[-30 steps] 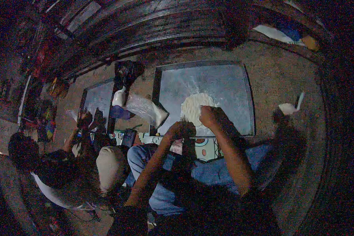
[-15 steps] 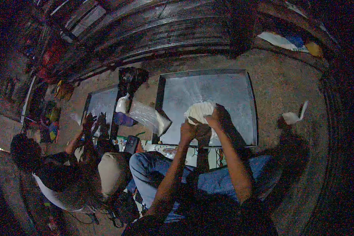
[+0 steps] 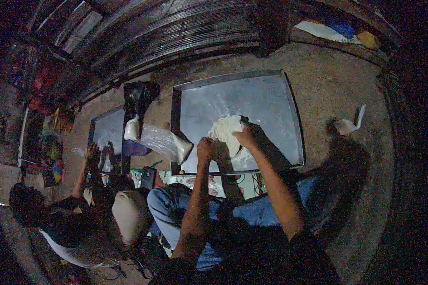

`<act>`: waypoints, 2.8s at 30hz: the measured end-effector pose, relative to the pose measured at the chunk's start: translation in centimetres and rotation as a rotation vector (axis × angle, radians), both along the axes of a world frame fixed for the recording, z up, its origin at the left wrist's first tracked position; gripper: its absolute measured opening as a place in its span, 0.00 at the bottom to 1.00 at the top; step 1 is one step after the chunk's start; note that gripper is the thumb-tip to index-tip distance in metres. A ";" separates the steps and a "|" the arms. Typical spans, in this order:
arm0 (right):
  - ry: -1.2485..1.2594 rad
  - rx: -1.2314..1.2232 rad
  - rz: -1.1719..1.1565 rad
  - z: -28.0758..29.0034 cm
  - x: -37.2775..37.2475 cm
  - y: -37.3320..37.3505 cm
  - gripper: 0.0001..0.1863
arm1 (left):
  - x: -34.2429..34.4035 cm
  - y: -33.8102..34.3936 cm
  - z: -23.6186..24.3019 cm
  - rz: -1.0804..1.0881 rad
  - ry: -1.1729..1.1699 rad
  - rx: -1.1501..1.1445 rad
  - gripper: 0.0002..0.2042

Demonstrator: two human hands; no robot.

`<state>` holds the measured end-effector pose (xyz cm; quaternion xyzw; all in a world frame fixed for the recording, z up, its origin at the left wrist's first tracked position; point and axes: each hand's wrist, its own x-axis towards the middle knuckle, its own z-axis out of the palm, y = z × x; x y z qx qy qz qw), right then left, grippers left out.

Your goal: The person kneads a piece of dough by hand on a metal tray, turning and pressing it repeatedly, and occasionally sprinkling flour from a cup.

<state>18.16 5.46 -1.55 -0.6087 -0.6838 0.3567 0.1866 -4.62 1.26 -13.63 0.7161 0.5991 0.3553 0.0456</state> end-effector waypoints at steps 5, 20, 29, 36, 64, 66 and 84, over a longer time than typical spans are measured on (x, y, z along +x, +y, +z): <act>0.321 0.065 -0.192 1.9 0.9 0.9 0.36 | 3.8 -1.3 6.4 0.076 -0.824 -0.436 0.10; -0.480 0.109 0.601 1.8 -1.1 -3.7 0.15 | 0.6 -4.2 11.2 -0.099 -0.312 -0.404 0.09; -0.399 0.258 0.550 -4.3 0.9 -4.7 0.33 | 5.4 -3.1 6.2 -0.294 0.197 -0.395 0.14; -0.470 0.366 0.545 -5.1 0.3 -4.9 0.29 | 6.6 -5.1 6.0 -0.110 0.187 -0.224 0.19; -0.496 0.397 0.188 -5.3 2.1 -2.7 0.33 | 5.3 -3.4 9.1 -0.061 0.216 -0.401 0.23; -0.406 0.205 0.150 -4.9 0.4 -2.3 0.35 | 3.4 -3.1 3.8 0.046 0.260 -0.212 0.21; 0.001 0.409 -0.078 -6.2 1.4 0.6 0.21 | 5.2 -2.0 5.5 0.075 -0.506 -0.155 0.17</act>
